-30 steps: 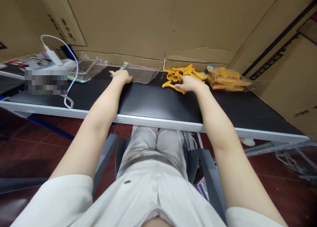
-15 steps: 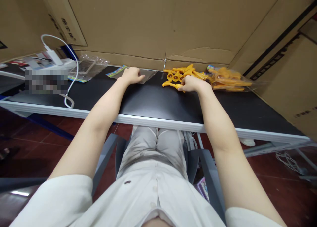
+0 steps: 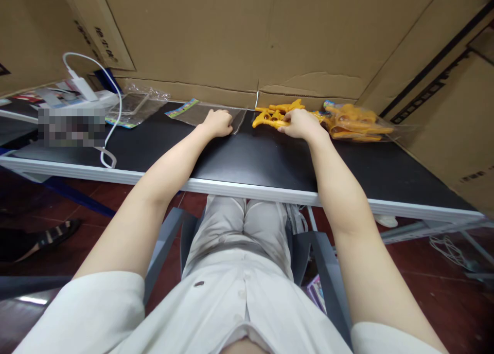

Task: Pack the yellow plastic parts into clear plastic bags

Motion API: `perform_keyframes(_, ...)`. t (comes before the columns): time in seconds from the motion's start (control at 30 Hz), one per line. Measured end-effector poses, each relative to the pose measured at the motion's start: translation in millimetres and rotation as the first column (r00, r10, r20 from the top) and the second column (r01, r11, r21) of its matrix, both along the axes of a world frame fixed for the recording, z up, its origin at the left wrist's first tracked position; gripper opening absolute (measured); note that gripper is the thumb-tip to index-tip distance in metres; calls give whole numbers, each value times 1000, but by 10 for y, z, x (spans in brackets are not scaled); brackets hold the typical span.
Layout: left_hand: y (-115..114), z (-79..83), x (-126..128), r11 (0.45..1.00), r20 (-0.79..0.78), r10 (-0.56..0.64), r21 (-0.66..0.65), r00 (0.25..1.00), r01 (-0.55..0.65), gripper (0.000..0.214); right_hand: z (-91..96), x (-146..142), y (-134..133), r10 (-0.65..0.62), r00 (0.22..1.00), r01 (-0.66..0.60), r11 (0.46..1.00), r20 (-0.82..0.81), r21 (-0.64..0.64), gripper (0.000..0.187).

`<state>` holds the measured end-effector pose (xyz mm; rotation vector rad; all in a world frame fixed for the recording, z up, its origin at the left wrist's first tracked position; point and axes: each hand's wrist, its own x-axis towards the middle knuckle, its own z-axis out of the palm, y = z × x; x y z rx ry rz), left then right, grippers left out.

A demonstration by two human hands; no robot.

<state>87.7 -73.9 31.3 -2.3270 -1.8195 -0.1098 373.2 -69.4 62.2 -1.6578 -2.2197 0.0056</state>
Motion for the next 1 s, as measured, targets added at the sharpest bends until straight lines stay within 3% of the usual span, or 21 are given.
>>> perform_keyframes(0.13,55,-38,-24,995,66,-89,42,994,87,35,-25,-153,-55,-14,999,15,999,-33,34,38)
perform_keyframes(0.27,89,-60,-34,981,138,-189,79,972,180,27,-164,-283,-18,35,997,-31,998,-65,56,40)
perform_keyframes(0.47,97,-52,-45,975,188,-202,130,961,179,24,-279,-380,7,43,999,-45,997,-26,-57,31)
perform_keyframes(0.57,100,-57,-40,969,220,-225,151,949,195,24,-285,-407,-8,96,993,-101,992,-64,-81,39)
perform_keyframes(0.67,94,-60,-16,960,232,-259,169,938,223,23,-299,-440,-17,120,987,-127,990,-108,-61,45)
perform_keyframes(0.87,64,-61,61,935,214,-329,211,920,285,22,-352,-551,-17,150,974,-145,989,-168,40,36)
perform_keyframes(1.0,49,-90,119,929,196,-342,217,919,299,25,-406,-594,-8,204,961,-205,979,-188,12,37)
